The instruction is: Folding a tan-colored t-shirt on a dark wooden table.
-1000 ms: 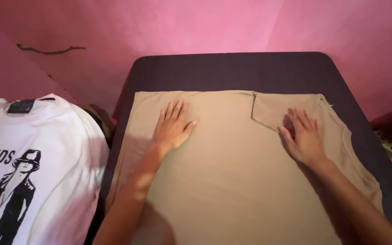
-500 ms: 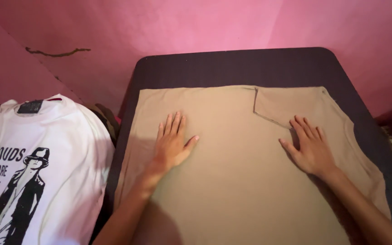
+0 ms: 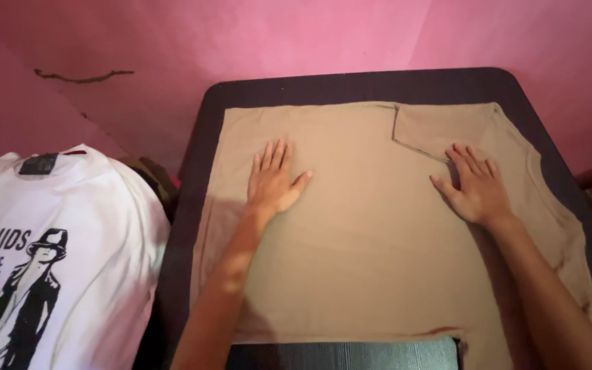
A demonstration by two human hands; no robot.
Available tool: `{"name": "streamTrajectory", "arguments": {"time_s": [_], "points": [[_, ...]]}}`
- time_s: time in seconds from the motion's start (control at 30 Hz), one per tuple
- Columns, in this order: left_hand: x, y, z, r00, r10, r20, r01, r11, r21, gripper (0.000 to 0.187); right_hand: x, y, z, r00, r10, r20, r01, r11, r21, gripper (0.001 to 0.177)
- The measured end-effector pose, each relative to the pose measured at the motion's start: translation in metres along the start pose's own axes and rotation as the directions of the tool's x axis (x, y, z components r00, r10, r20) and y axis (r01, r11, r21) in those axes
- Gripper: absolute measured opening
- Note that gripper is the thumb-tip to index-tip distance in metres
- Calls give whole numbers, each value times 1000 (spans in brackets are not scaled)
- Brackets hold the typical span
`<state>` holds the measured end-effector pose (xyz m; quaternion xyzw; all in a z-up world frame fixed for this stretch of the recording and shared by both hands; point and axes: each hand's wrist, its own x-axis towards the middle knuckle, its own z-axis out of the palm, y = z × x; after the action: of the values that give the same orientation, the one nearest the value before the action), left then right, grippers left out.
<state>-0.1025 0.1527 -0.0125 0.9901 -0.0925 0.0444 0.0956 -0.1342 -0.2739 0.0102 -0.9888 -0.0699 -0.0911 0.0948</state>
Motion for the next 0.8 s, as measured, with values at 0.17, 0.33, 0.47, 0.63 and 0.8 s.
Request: {"name": "streamTrajectory", "arguments": {"time_s": [0.17,0.33,0.47,0.63,0.8], "points": [[13,-4,6,997,10,-77,-11,1000,-10,89,13,1,-2,1000,0,-4,0,1000,12,80],[12,-5,-6,998,30,-51,-32,999,-29,86,12,3,-3,1000,-17,3,17,999,37,79],[-8,12,-27,999,34,8,-34,999,-7,81,-6,-6,-4,981,-64,-186,68,998,15,68],[-91,53,-55,989,147,-24,-148,988,-42,82,-72,-67,-37,973,-128,-191,142,988,60,63],[-192,65,-42,970,237,-47,-238,971,-20,92,-154,-89,-48,985,-171,19,165,972,168,64]]}}
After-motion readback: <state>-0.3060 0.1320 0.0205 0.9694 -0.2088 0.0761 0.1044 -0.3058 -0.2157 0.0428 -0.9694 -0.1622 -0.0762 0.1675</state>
